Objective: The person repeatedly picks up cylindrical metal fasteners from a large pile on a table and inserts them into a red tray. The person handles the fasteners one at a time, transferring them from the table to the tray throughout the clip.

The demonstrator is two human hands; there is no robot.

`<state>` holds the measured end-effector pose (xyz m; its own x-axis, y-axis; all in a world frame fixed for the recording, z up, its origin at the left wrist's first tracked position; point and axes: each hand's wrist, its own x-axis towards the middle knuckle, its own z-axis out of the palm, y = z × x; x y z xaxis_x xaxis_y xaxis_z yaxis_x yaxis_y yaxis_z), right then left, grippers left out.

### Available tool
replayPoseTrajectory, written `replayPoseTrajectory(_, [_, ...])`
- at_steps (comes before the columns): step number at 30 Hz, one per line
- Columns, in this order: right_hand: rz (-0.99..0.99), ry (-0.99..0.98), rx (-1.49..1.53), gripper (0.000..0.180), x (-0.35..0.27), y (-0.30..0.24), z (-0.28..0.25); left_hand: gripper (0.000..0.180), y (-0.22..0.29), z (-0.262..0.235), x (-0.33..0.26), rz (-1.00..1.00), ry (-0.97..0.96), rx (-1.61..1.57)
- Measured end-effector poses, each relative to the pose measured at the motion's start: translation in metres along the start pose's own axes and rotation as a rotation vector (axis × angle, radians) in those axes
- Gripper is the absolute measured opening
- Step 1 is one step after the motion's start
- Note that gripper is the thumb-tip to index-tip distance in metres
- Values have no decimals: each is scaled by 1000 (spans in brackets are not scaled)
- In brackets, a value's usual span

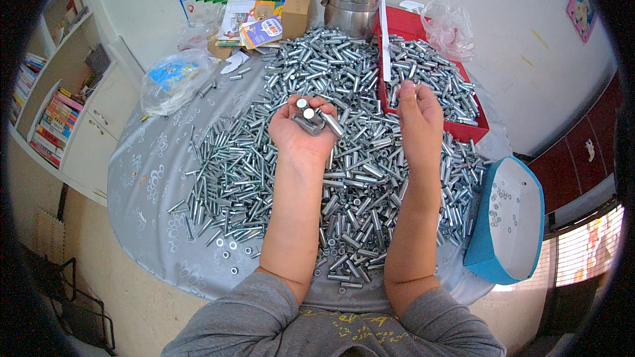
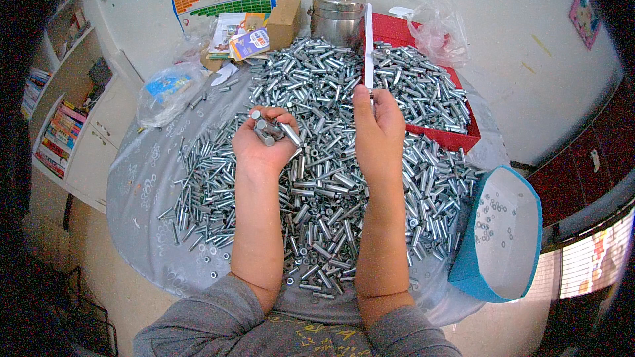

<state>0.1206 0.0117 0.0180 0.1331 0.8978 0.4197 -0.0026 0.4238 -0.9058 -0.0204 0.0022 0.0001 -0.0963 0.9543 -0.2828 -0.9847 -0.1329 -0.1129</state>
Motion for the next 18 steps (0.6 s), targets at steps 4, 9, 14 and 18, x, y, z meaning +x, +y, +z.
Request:
replayPoseTrajectory(4, [31,-24,-1,30,-3,-11,0,23,0,-1,0,15,2,2])
replayPoseTrajectory(9, [50,-174,-137,25,1,-4,-7,22,0,-2,2,8,-14,1])
replayPoseTrajectory(14, [-118,-53,-112,21,2,5,0,21,0,-2,2,6,-16,8])
replayPoseTrajectory(18, [-221,-31,-143,19,3,15,2,22,0,-3,2,-17,-37,-7])
